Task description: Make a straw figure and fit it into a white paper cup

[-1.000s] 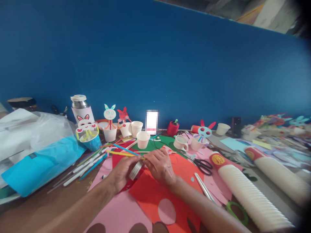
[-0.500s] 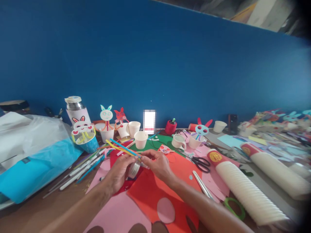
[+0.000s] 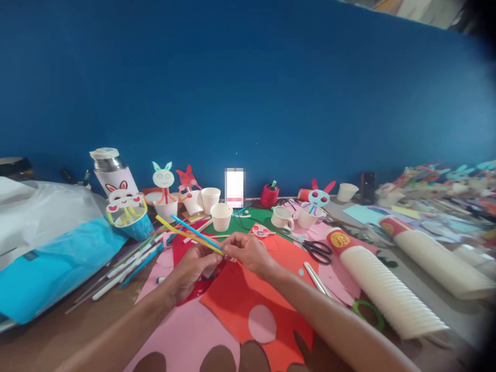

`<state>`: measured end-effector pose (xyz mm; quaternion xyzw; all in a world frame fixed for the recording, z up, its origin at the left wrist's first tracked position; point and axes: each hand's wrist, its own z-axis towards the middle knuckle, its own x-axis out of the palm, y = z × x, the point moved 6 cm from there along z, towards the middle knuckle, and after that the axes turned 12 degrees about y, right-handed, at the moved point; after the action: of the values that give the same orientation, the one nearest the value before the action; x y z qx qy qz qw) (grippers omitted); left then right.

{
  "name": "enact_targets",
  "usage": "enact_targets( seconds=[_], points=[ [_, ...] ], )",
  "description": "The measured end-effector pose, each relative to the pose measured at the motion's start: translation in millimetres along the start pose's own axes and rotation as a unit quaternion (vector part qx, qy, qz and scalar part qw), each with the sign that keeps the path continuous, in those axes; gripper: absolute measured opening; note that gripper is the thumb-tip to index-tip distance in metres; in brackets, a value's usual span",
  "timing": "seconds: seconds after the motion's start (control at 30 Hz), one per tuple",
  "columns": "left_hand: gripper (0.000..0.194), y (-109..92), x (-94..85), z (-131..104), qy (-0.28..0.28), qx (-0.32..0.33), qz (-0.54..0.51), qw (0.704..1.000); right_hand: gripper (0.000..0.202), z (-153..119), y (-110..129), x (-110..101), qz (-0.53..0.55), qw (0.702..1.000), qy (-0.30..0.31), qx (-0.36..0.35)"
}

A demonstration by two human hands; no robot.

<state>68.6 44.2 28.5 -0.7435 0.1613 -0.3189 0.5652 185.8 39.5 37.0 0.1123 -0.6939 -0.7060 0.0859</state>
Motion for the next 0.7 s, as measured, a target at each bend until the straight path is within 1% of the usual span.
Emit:
enact_targets(
  seconds=[0.07,0.13,0.2,0.3,0.43,0.5,0.6,0.7],
  points=[
    [0.009,0,-2.6,1,0.001,0.007,0.023,1.000,0.013,1,-2,0,0.031,1.000,0.005,-0.003],
    [0.011,-2,-4.2,2,0.004,0.026,0.064,0.998,0.017,1,-2,1,0.037,0.999,0.011,-0.007],
    [0.014,-3,-4.4,3,0.012,0.038,0.095,0.995,0.020,1,0,3,0.036,0.999,0.030,-0.014],
    [0.021,-3,-4.2,3,0.022,0.042,0.106,0.993,0.025,-1,7,7,0.006,0.998,0.061,-0.022],
    [0.027,-7,-5.7,2,0.008,0.056,0.135,0.989,0.018,-4,13,6,-0.074,0.996,0.047,-0.018],
    [0.024,-8,-5.1,1,0.007,0.060,0.145,0.988,0.013,-4,12,5,-0.069,0.997,0.042,-0.015],
    [0.020,-5,-2.5,2,0.026,0.049,0.122,0.991,0.008,-2,7,4,-0.050,0.998,0.045,0.000],
    [0.026,-1,-2.4,3,0.032,0.040,0.089,0.995,0.005,0,1,0,-0.055,0.997,0.049,0.002]
  ],
)
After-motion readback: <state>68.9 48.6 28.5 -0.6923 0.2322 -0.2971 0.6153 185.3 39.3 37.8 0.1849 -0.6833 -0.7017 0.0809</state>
